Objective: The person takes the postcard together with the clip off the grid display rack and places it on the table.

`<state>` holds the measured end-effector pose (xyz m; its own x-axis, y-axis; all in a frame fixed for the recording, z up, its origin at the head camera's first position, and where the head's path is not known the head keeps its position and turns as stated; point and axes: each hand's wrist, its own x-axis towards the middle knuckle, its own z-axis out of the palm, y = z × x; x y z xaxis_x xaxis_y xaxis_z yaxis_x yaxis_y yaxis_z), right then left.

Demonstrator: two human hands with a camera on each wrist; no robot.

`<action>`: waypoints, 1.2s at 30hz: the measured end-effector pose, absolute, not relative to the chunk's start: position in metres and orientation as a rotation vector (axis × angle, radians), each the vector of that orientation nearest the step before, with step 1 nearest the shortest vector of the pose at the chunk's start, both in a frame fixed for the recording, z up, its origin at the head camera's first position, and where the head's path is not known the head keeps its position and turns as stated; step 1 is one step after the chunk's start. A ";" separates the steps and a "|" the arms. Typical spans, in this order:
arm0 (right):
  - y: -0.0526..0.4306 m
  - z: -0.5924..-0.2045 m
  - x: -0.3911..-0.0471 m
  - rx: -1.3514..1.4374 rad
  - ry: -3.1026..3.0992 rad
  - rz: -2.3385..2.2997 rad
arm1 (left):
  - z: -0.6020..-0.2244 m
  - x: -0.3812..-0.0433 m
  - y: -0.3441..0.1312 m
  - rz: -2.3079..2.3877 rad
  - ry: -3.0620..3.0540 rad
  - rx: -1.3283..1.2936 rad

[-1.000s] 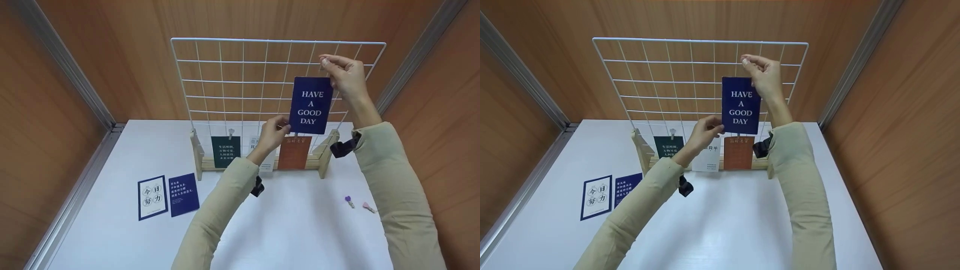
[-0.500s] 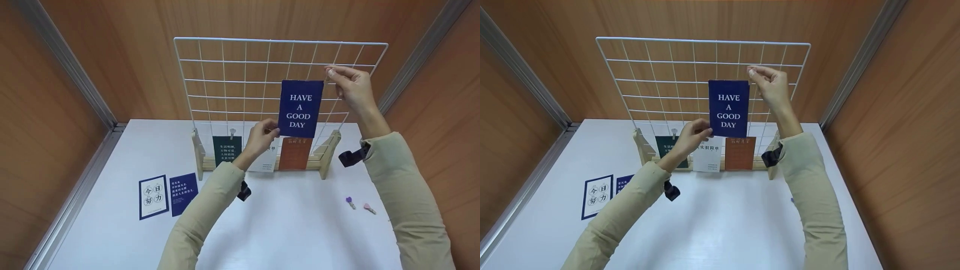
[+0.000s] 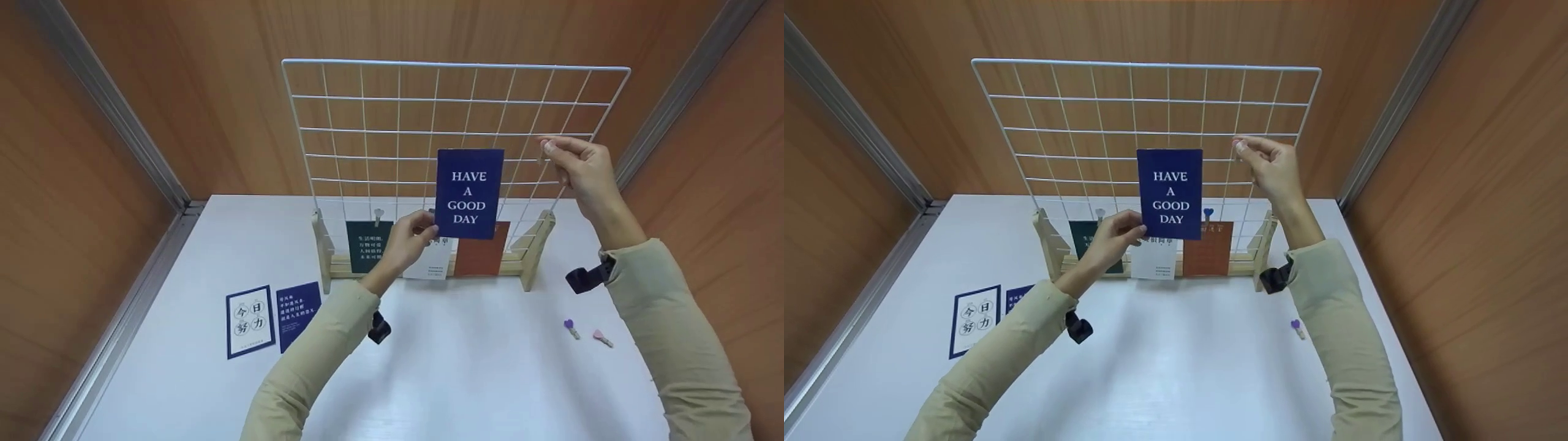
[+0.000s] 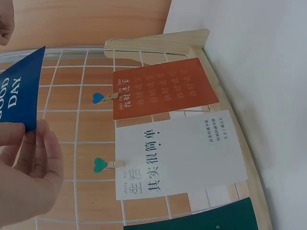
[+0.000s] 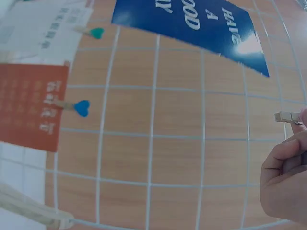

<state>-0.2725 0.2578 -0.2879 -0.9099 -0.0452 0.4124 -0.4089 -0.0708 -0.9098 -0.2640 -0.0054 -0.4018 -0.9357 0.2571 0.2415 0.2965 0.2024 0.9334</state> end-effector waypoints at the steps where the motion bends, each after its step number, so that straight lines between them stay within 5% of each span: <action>1: 0.259 -0.290 -0.272 0.490 -1.951 2.071 | -0.403 -0.262 -0.008 -1.889 -2.410 -0.551; 9: 0.268 -0.307 -0.265 0.467 -1.995 2.030 | -0.394 -0.234 -0.027 -1.936 -2.394 -0.534; 36: 0.300 -0.371 -0.238 0.331 -2.041 2.134 | -0.455 -0.222 -0.078 -1.962 -2.449 -0.356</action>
<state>-0.2381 0.2997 -0.3711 -0.9609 -0.0304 0.2753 -0.2737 -0.0489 -0.9606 -0.2221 -0.0776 -0.4551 -0.9745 0.1850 0.1269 0.1642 0.2029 0.9653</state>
